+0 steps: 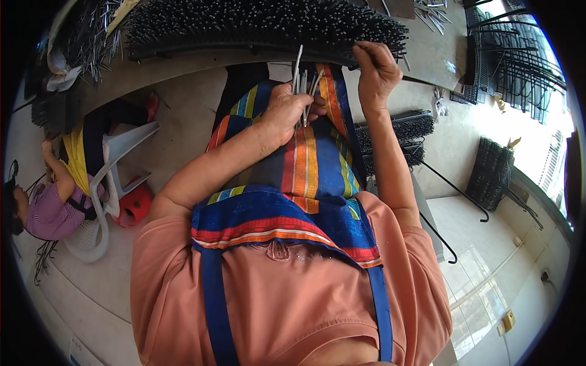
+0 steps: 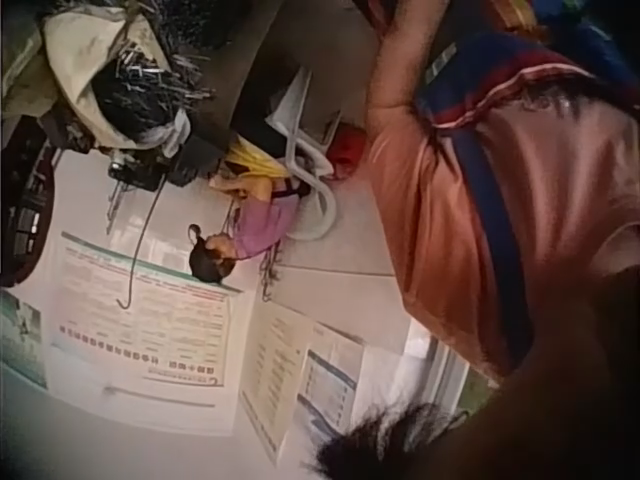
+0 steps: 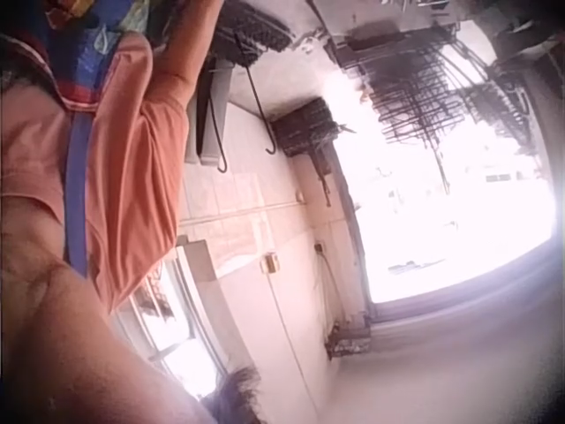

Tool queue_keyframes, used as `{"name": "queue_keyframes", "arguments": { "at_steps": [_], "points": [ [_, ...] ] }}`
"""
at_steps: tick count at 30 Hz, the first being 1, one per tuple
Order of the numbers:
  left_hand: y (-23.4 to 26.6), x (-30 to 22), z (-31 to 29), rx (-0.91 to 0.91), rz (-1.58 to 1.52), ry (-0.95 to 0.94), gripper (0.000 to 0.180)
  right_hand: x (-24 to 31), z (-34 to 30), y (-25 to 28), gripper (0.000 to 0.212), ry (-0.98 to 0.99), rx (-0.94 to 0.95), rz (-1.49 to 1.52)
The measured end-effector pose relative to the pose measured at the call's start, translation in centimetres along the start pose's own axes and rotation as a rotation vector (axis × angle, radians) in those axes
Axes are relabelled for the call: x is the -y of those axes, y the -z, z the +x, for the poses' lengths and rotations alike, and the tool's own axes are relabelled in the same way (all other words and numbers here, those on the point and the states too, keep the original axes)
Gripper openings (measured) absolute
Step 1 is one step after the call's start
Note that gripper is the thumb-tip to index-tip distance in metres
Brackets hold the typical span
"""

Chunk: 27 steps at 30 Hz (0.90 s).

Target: Weaving thin metal wires into a plastic mesh grid to create a component.

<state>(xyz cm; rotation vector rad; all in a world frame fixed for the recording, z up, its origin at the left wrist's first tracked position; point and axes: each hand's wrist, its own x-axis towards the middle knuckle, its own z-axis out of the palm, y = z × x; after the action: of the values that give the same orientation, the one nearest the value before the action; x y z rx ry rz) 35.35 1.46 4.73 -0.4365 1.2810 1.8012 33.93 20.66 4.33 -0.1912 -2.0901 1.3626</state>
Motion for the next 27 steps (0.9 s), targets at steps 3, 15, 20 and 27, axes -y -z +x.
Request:
{"name": "queue_keyframes", "arguments": {
  "at_steps": [3, 15, 20, 27],
  "points": [
    [0.4, 0.3, 0.2, 0.03, -0.079, -0.012, 0.018, 0.6, 0.2, -0.1, 0.008, -0.005, 0.051, -0.096],
    [0.1, -0.2, 0.1, 0.019, -0.106, -0.034, 0.016, 0.9, 0.4, 0.1, 0.01, 0.049, 0.03, -0.166],
    [0.1, 0.1, 0.3, 0.048, -0.125, -0.035, 0.014, 1.5, 0.5, -0.5, 0.01, 0.0, 0.022, -0.228],
    [-0.9, -1.0, 0.3, 0.045, -0.202, -0.09, 0.015, 1.4, -0.4, 0.4, 0.005, -0.046, 0.139, -0.325]
  ]
}}
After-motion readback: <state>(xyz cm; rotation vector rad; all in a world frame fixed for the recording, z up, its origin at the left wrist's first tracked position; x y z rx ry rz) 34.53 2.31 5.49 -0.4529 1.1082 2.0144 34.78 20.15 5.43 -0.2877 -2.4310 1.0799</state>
